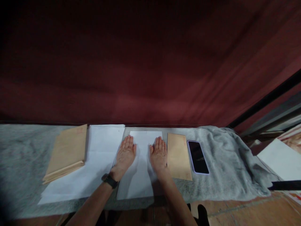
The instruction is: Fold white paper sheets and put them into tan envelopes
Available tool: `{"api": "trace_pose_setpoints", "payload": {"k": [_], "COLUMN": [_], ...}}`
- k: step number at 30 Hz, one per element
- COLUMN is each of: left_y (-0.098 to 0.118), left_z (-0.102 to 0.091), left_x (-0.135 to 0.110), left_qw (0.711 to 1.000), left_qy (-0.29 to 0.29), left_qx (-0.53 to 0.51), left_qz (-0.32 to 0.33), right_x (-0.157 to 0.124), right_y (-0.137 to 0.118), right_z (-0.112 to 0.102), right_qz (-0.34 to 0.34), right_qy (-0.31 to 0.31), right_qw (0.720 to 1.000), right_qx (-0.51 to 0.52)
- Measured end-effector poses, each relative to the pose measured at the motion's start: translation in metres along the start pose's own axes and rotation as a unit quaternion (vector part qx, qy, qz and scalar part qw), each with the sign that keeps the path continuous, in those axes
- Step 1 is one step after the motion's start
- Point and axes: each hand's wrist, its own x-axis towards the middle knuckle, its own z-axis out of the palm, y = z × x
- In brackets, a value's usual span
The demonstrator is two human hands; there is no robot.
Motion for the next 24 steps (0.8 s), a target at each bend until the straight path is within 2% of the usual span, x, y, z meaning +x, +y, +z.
{"api": "trace_pose_setpoints", "payload": {"k": [4,8,11,15,24], "left_y": [0.012,0.032,0.037,0.028,0.005], "left_z": [-0.012,-0.016,-0.014,-0.017,-0.021], "left_x": [-0.012,-0.049,-0.075,-0.086,-0.088], "left_qw": [0.999,0.991,0.985,0.986,0.991], "left_qy": [0.021,0.009,-0.003,-0.003,0.024], "left_qx": [-0.020,-0.032,-0.025,-0.013,0.000], "left_qz": [0.042,0.126,0.170,0.165,0.133], "right_x": [-0.011,-0.042,-0.070,-0.091,-0.103], "right_y": [-0.001,-0.010,-0.009,0.002,0.016], "right_z": [-0.010,-0.022,-0.032,-0.044,-0.054], "right_qz": [-0.017,-0.097,-0.151,-0.173,-0.155], "right_qy": [-0.002,-0.025,-0.039,-0.041,-0.036], "right_qw": [0.999,0.987,0.980,0.980,0.987], "right_qx": [0.049,0.126,0.122,0.083,0.036]}}
